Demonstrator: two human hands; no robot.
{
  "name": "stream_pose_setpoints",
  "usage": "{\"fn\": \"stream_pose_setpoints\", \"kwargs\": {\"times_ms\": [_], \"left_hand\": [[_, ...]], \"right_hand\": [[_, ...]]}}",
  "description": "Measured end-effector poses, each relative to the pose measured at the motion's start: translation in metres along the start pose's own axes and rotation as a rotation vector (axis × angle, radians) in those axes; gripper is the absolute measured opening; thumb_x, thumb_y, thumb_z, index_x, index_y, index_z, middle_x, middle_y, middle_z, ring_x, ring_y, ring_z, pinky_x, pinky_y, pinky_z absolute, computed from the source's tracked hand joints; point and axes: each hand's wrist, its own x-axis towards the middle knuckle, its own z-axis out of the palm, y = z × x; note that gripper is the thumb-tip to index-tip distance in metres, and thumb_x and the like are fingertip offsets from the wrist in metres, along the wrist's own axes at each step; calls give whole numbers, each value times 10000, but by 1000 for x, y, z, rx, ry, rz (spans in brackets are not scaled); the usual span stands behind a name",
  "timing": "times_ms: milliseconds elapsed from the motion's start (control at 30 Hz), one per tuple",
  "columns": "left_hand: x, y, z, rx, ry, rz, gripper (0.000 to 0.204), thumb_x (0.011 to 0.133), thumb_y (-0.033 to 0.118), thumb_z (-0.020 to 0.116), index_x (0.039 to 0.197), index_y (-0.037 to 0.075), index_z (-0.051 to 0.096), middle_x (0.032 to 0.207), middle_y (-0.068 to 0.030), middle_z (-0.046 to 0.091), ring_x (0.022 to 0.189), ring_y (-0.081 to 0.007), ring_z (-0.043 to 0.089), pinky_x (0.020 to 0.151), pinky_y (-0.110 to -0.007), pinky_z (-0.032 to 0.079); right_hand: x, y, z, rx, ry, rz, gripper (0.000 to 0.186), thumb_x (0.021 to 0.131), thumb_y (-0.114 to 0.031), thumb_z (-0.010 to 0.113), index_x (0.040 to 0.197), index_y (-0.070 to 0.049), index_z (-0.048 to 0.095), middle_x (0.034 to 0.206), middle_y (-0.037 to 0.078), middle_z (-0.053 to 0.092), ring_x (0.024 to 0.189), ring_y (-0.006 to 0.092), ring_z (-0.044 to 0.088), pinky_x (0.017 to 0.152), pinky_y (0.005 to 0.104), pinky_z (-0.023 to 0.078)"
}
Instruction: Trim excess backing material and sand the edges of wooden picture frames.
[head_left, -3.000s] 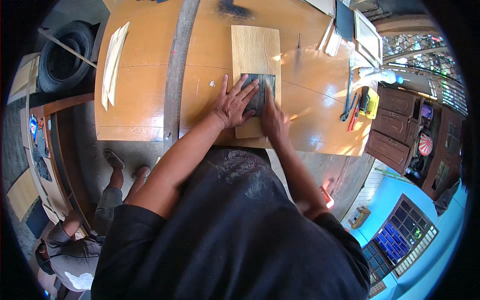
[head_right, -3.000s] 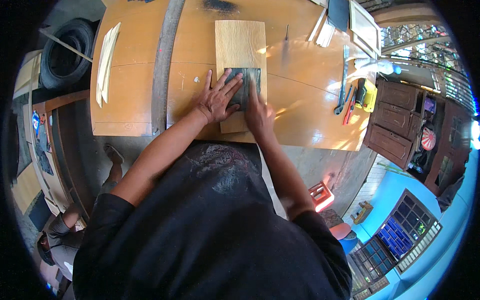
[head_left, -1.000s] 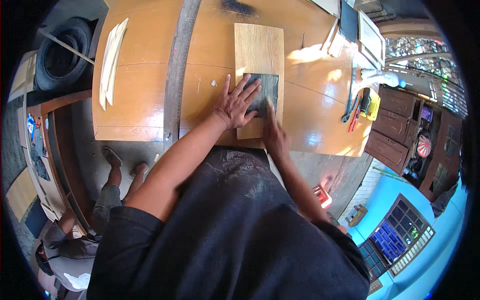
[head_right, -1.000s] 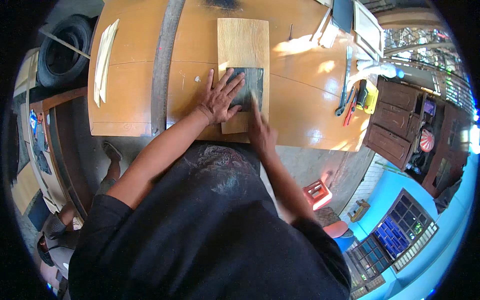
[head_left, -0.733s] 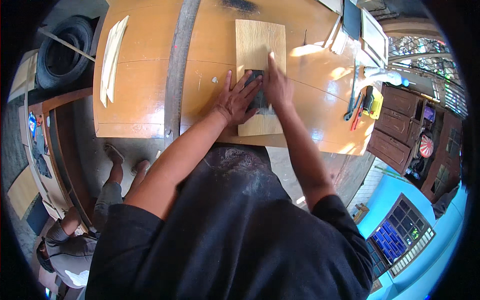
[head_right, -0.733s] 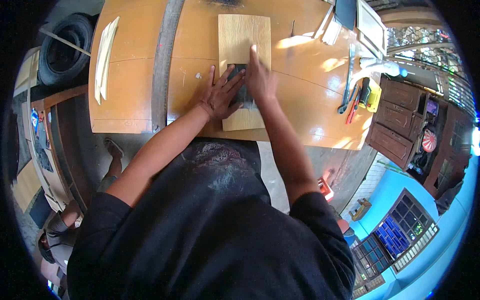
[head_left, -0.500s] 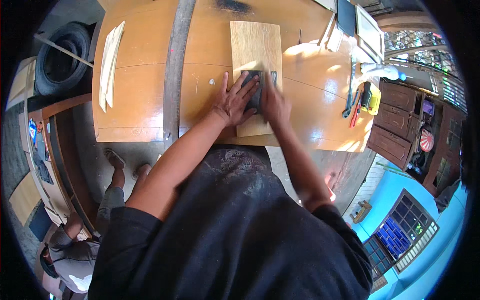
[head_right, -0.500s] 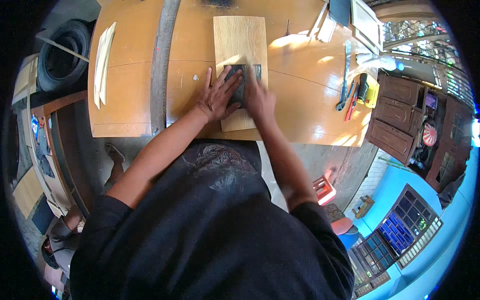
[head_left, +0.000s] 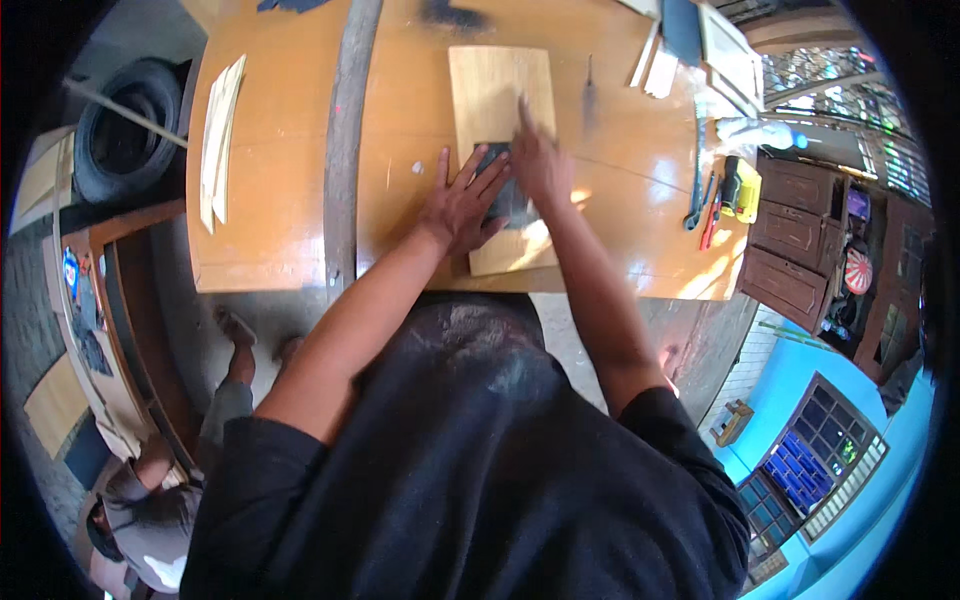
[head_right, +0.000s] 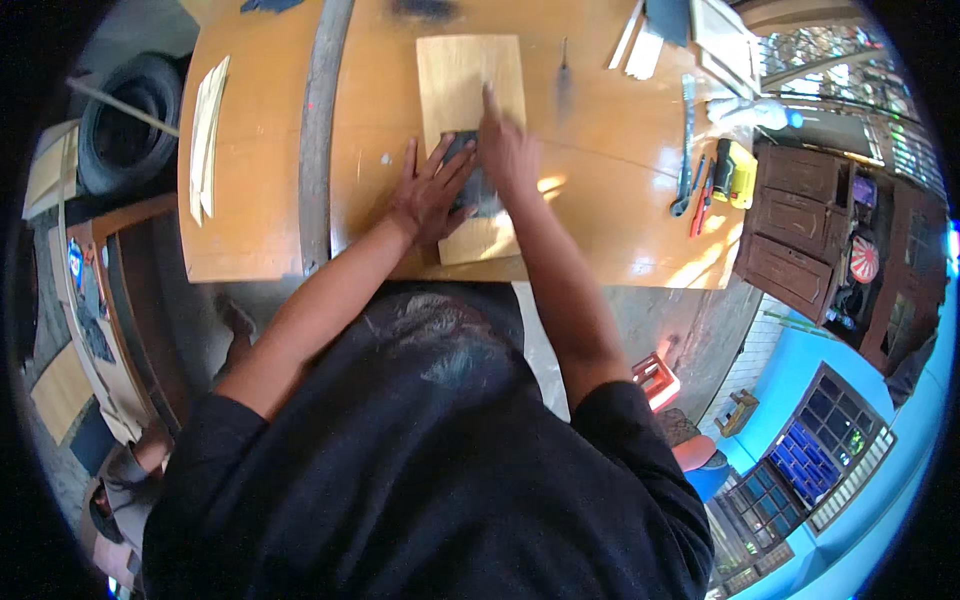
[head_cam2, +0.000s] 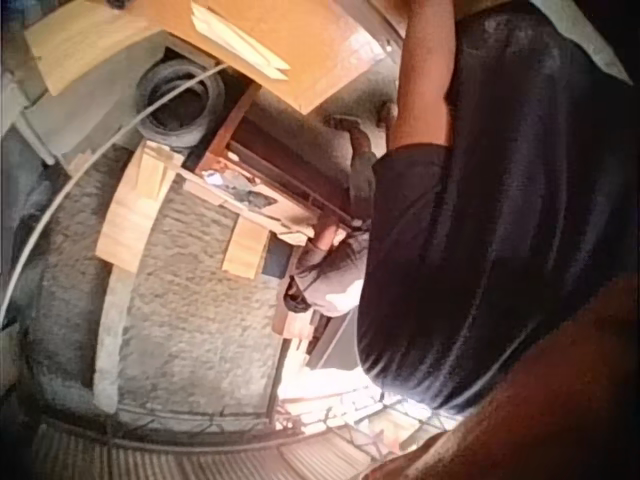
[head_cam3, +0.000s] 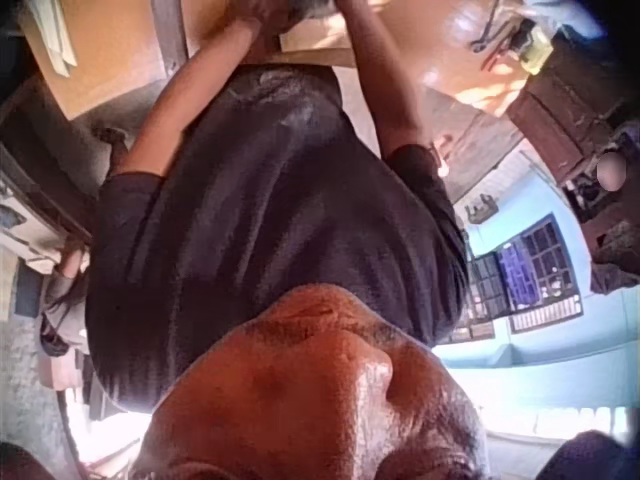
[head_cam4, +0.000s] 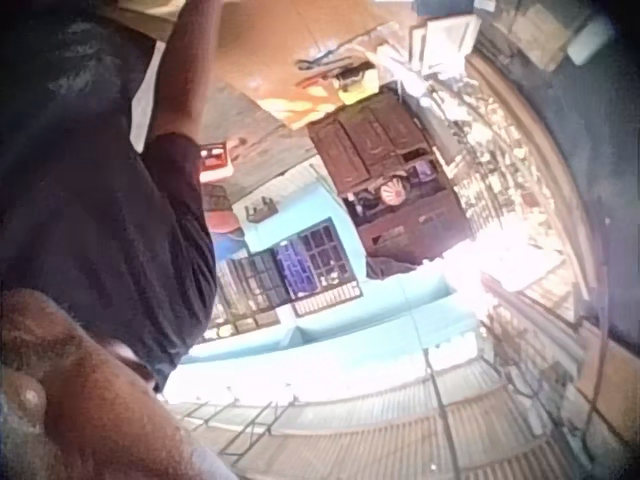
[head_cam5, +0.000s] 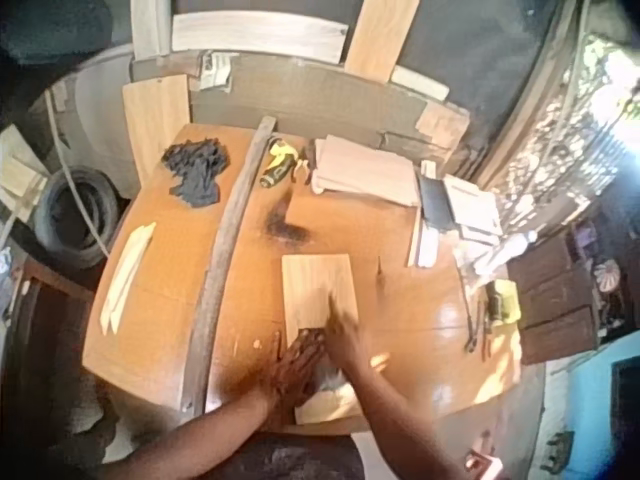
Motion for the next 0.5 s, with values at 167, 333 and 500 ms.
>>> {"fn": "stream_pose_setpoints", "kwargs": {"times_ms": [167,333,500], "left_hand": [[-5,-2,-1,-27,-9,-4,798,839,532,562,1492,129,343,1609,2,183,1495,-261,80,1135,-665,15],[-3,-2,10,-22,34,33,795,830,518,571,1484,119,358,1608,-8,189,1494,-274,89,1132,-668,11],[-4,-1,6,-61,21,20,815,823,509,585,1488,105,341,1601,-39,214,1488,-300,121,1129,-676,30]], "right_hand": [[-155,7,-17,92,-208,125,679,881,-152,566,1505,-229,310,960,169,684,747,360,677,594,493,521],[-156,5,-14,128,-165,155,689,875,-183,572,1507,-237,303,938,168,681,714,358,670,568,492,516],[-77,4,-21,219,-144,224,618,908,-210,576,1484,-198,350,810,218,664,712,399,657,640,511,516]]}}
